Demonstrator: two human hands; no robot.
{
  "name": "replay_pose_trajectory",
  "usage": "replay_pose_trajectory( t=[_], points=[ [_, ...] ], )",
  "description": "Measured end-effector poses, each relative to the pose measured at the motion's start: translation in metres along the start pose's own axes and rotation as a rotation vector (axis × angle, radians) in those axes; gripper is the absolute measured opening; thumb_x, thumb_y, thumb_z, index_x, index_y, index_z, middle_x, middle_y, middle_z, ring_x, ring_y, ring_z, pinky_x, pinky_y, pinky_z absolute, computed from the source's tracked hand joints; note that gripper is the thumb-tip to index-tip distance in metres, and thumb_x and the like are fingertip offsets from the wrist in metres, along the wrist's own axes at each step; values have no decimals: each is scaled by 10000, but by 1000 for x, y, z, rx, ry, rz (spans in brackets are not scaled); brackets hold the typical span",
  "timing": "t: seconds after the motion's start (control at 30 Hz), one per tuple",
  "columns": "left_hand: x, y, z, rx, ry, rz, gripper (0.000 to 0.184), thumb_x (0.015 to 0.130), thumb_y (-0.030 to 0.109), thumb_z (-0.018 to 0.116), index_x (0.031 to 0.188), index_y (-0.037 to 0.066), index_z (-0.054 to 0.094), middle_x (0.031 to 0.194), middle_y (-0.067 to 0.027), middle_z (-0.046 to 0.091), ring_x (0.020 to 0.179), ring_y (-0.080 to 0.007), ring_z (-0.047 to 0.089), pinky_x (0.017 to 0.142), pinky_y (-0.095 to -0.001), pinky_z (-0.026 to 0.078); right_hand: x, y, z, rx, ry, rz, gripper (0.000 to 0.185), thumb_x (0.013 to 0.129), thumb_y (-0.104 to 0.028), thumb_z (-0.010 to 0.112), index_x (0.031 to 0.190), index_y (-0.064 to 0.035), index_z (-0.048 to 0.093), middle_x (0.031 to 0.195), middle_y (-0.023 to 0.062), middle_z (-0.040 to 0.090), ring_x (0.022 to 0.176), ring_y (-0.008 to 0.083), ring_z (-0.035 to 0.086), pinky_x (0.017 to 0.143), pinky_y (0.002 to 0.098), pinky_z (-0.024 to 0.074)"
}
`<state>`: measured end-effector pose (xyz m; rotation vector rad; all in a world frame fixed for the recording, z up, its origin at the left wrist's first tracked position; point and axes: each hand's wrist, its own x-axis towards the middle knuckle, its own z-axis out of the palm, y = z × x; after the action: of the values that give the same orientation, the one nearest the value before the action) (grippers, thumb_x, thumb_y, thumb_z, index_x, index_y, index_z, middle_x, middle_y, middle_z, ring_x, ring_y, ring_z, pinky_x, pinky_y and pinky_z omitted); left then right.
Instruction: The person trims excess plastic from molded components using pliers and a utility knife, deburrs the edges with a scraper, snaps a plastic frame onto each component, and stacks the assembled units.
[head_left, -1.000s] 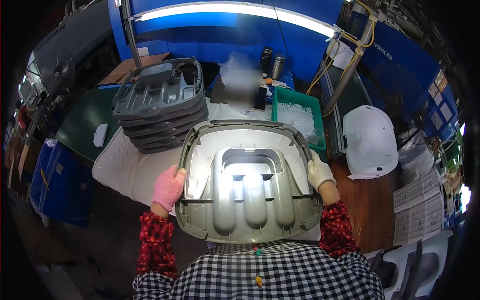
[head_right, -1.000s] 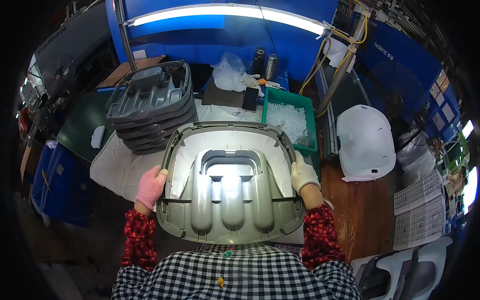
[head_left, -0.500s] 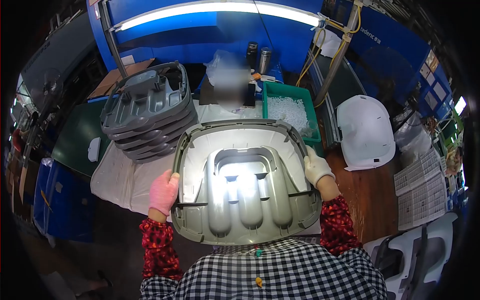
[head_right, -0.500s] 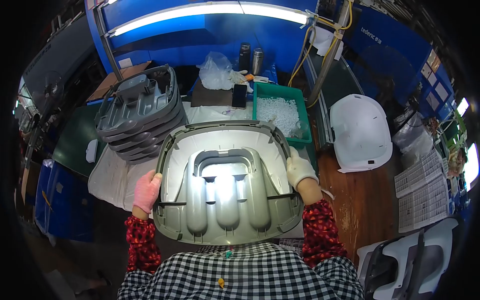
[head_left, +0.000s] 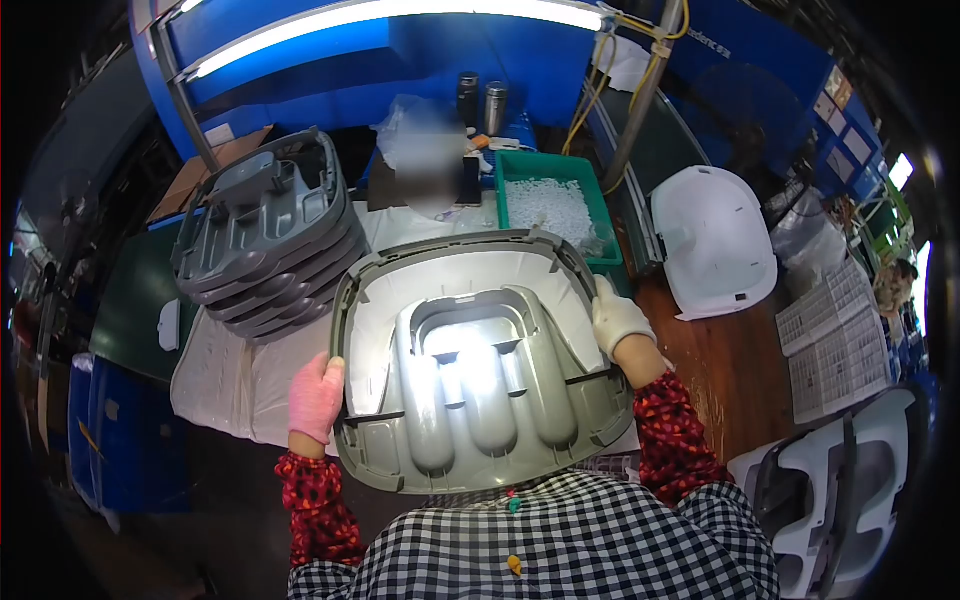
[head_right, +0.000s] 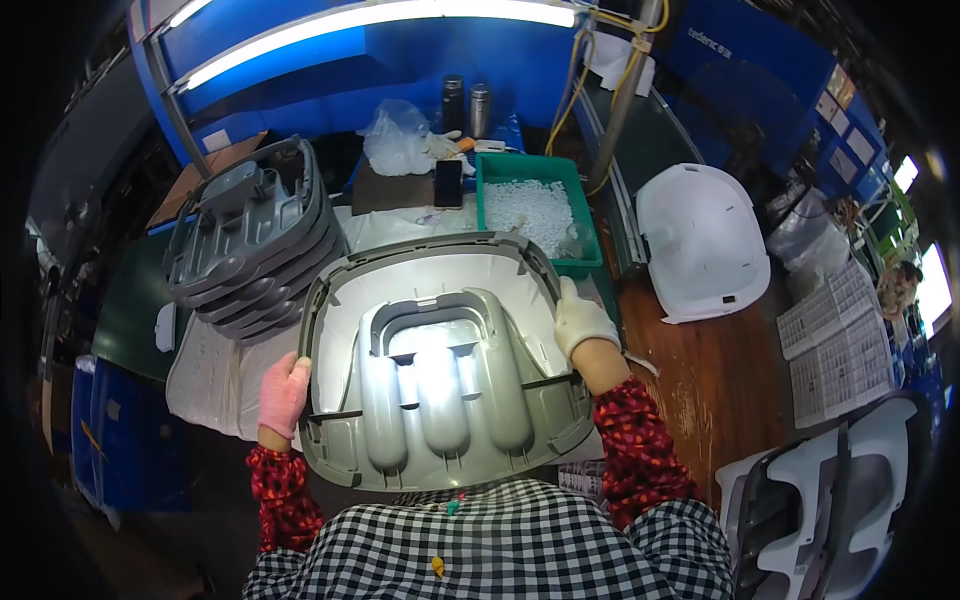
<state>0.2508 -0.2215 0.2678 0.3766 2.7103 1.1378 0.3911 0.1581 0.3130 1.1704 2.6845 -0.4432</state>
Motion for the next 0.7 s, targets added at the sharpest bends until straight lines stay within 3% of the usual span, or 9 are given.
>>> replay_pose_trajectory(
  t=[0.1,0.17,0.2,0.33,0.57,0.63,0.67,0.7],
  points=[
    [2,-10,6,-25,42,51,336,900,259,489,993,-41,609,827,-243,627,769,-397,595,717,-429,451,1,-4,-1,-37,0,54,449,929,-213,355,1376,-161,367,1142,314,578,1085,447,569,930,495,443],
    [-3,3,0,-143,2,-28,334,900,250,492,996,-48,609,852,-238,638,792,-391,603,732,-428,453,9,-1,2,24,-6,-8,385,924,-199,369,1300,-130,413,1133,302,592,1090,439,577,939,506,437],
    [-1,2,5,-128,45,52,322,902,235,483,993,-47,610,851,-254,629,790,-410,595,730,-434,452,11,0,3,42,-4,-26,329,915,-173,388,1234,-107,429,1131,289,600,1091,437,582,937,515,437],
    [3,6,7,21,85,54,318,907,233,468,972,-45,610,831,-266,614,782,-434,578,722,-448,448,0,-8,7,-71,32,49,329,905,-153,410,1228,-92,415,1101,277,615,1086,435,583,908,505,460],
    [4,-6,4,74,33,7,360,934,302,441,921,-20,603,832,-269,608,828,-458,571,734,-489,442,8,18,16,-44,-6,-78,445,929,-238,370,1363,-144,340,1121,308,582,1009,467,589,880,524,458],
    [6,-4,-2,184,-89,64,377,942,314,426,924,-18,603,812,-268,606,849,-460,571,757,-502,444,8,24,18,-78,-1,-81,470,932,-273,362,1387,-167,312,1138,285,586,1027,469,579,880,530,456],
    [15,-5,-7,253,-202,41,400,949,340,413,1014,-4,607,941,-265,613,902,-444,576,801,-502,453,10,23,18,-82,50,-98,435,936,-283,355,1357,-177,378,1124,247,603,997,449,592,851,527,465],
    [25,1,-9,318,-118,96,406,949,351,421,1080,8,595,1031,-251,599,940,-430,574,825,-491,457,18,19,16,-78,48,-105,435,936,-283,355,1357,-177,378,1124,247,603,997,449,592,851,527,465]
  ],
)
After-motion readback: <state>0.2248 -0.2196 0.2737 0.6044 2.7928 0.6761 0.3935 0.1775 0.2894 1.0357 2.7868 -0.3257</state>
